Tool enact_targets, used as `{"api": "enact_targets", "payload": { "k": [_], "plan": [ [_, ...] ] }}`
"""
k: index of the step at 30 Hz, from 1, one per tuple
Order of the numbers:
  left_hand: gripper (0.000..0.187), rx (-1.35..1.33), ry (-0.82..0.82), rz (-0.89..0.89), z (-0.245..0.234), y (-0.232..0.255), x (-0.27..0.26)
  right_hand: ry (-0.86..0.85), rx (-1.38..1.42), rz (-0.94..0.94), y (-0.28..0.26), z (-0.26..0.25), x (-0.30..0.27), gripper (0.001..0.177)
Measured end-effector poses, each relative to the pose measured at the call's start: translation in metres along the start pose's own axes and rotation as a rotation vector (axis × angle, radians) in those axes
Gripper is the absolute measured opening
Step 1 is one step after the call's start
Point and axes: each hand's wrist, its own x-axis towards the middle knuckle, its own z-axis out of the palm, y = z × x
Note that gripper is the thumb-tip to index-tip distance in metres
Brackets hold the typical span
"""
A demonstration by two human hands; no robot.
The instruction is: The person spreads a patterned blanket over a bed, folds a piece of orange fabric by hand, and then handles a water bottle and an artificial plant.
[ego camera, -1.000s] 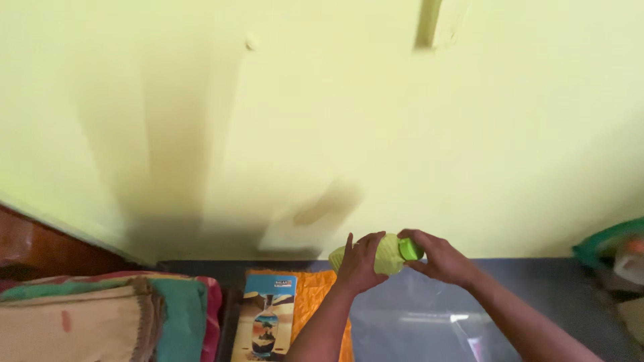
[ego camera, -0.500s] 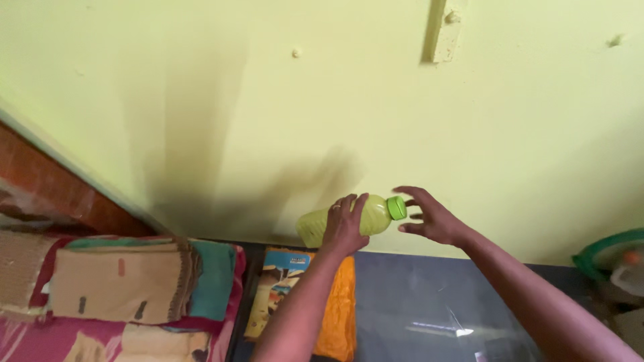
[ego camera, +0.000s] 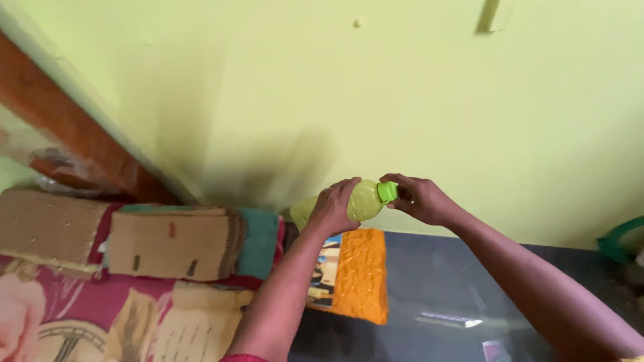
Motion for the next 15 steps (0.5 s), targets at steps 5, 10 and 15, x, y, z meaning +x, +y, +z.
{"api": "enact_targets", "payload": {
  "k": [5,10,15],
  "plan": [
    [0.107,0.070,0.053,0.009,-0.026,-0.040,-0.065,-0.059,-0.152,0.095,-0.058,0.054,0.006,0.060],
    [0.115,-0.123,-0.007,-0.050,-0.054,-0.053,-0.100,0.099,-0.316,-0.155,-0.100,0.078,0.002,0.063],
    [0.119,-0.175,-0.007,-0.044,-0.060,-0.040,-0.109,0.029,-0.517,-0.067,-0.116,0.082,0.017,0.062]
  ]
}}
